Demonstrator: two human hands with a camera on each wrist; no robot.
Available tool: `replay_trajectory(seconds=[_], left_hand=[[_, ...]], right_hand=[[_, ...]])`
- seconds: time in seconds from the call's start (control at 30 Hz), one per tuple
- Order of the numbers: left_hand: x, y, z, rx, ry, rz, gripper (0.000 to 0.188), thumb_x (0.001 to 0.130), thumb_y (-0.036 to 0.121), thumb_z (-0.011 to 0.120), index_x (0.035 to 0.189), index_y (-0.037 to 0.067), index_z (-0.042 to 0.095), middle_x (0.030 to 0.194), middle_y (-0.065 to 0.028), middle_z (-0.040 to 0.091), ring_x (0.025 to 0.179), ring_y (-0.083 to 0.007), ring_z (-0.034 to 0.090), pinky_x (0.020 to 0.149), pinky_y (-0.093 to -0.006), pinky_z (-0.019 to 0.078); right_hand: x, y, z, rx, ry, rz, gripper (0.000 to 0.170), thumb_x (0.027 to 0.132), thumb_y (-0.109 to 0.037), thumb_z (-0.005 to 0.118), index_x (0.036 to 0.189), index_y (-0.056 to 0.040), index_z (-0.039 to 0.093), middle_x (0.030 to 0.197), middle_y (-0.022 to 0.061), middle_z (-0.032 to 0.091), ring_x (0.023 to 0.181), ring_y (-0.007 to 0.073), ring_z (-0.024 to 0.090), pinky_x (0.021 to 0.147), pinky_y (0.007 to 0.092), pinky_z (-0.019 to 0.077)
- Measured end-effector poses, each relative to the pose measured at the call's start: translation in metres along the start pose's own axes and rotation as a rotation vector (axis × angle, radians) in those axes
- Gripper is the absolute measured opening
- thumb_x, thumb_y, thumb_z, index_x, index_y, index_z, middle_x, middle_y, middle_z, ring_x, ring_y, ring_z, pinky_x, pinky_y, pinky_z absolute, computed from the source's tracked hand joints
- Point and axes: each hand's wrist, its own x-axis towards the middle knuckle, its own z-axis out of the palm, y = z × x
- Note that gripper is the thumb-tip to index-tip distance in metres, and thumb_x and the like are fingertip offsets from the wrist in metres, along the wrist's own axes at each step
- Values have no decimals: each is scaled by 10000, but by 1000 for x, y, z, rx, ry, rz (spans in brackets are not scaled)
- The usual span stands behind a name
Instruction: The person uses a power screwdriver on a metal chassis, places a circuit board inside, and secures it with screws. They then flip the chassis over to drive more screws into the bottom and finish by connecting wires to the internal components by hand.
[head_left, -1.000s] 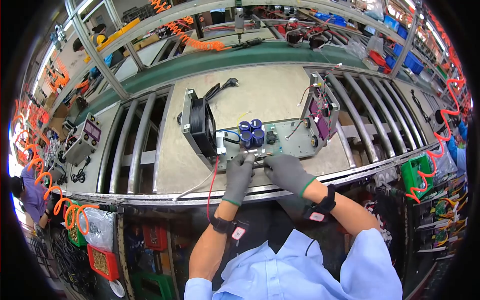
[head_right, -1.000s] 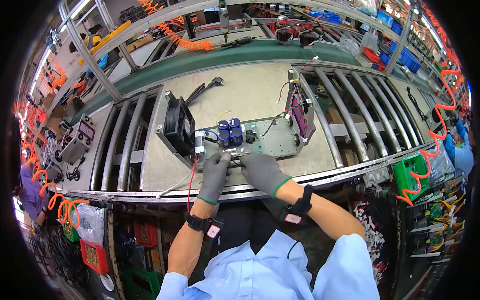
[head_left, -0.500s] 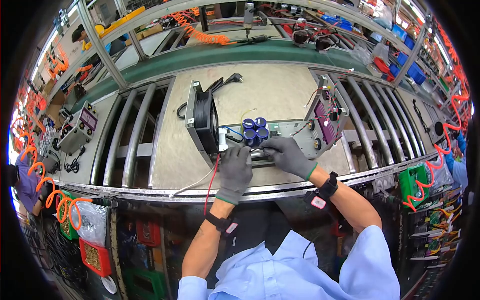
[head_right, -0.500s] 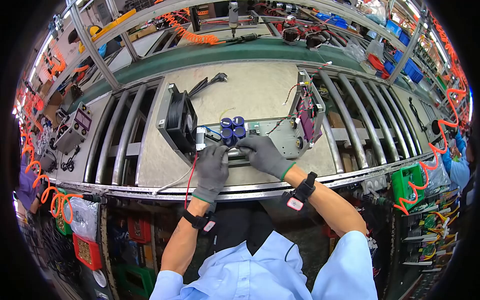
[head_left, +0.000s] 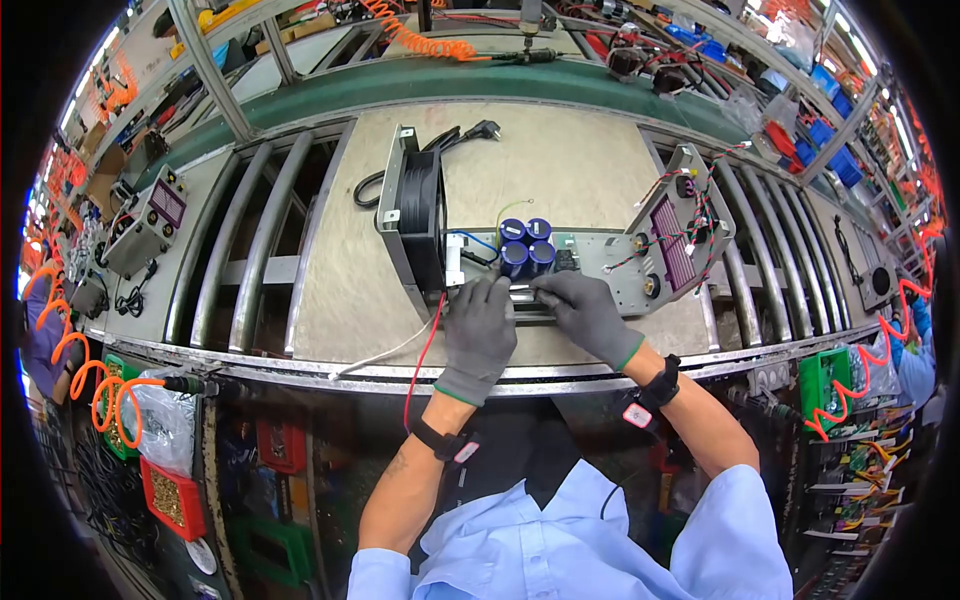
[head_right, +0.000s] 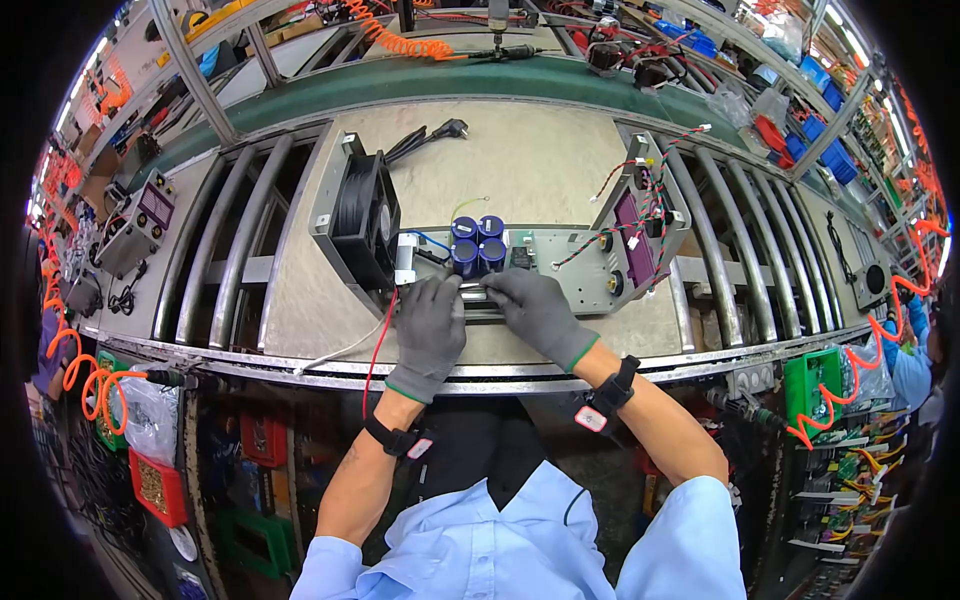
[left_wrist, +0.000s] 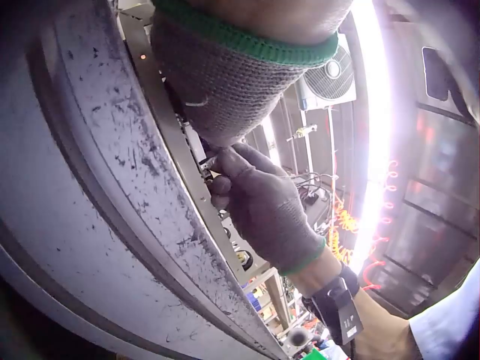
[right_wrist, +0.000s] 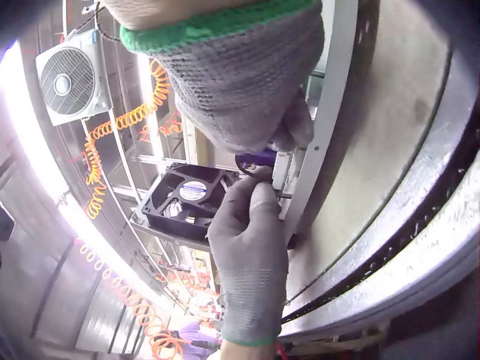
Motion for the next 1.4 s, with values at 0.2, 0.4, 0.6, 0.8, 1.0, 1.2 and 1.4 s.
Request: replay_trajectory(seconds=[0.2, 0.4, 0.6, 0.8, 1.0, 1.2, 1.4], left_hand=[[-1, -1, 0, 43, -30, 2, 242, 868, 74, 610, 1106, 28, 609, 1176, -126, 662, 1068, -299, 613, 894, -398, 516], [3, 2, -2, 11, -39, -46, 223, 851, 44, 618, 1070, 3, 636, 1059, -149, 680, 994, -323, 631, 868, -427, 516], [6, 4, -6, 51, -179, -80, 280, 853, 63, 617, 1127, 5, 629, 1159, -162, 671, 1027, -328, 628, 892, -442, 506], [-20, 20, -87, -91, -106, -9, 328, 860, 81, 613, 1183, 26, 617, 1113, -151, 622, 984, -332, 589, 853, -436, 505], [-45, -25, -130, 352, -213, -261, 224, 841, 159, 700, 1027, 33, 700, 957, -148, 638, 922, -325, 617, 753, -432, 523], [-52, -14, -116, -278, -418, -616, 211, 892, 211, 709, 855, 3, 715, 796, -69, 651, 692, -211, 616, 658, -356, 507], [-28, 14, -112, -986, -556, -993, 239, 952, 243, 687, 918, 7, 684, 735, -5, 643, 642, -63, 565, 601, -224, 462]], right_hand=[[-2, -11, 2, -181, 82, -89, 171, 834, -26, 665, 989, -99, 674, 845, 103, 615, 744, 319, 646, 634, 398, 539], [-8, -10, 8, -238, 82, -53, 180, 842, -22, 654, 1008, -90, 661, 841, 106, 604, 714, 323, 630, 603, 411, 519], [-9, -7, 10, -268, 80, -64, 163, 854, -57, 662, 1013, -91, 666, 855, 108, 617, 741, 332, 637, 630, 430, 522], [-11, -11, 1, -131, 36, 15, 178, 904, -128, 679, 1067, -56, 677, 849, 139, 631, 748, 330, 644, 660, 405, 523], [-23, -46, 2, 72, 148, 205, 224, 908, -115, 676, 1119, -39, 681, 881, 148, 649, 703, 264, 639, 651, 367, 510], [-38, -81, 7, 375, -152, 408, 266, 913, -190, 655, 1104, -13, 708, 938, 154, 722, 797, 256, 691, 758, 344, 544], [-42, -89, 8, 474, -648, 566, 398, 902, -381, 707, 1051, -15, 751, 878, 122, 736, 792, 164, 659, 755, 330, 523]])
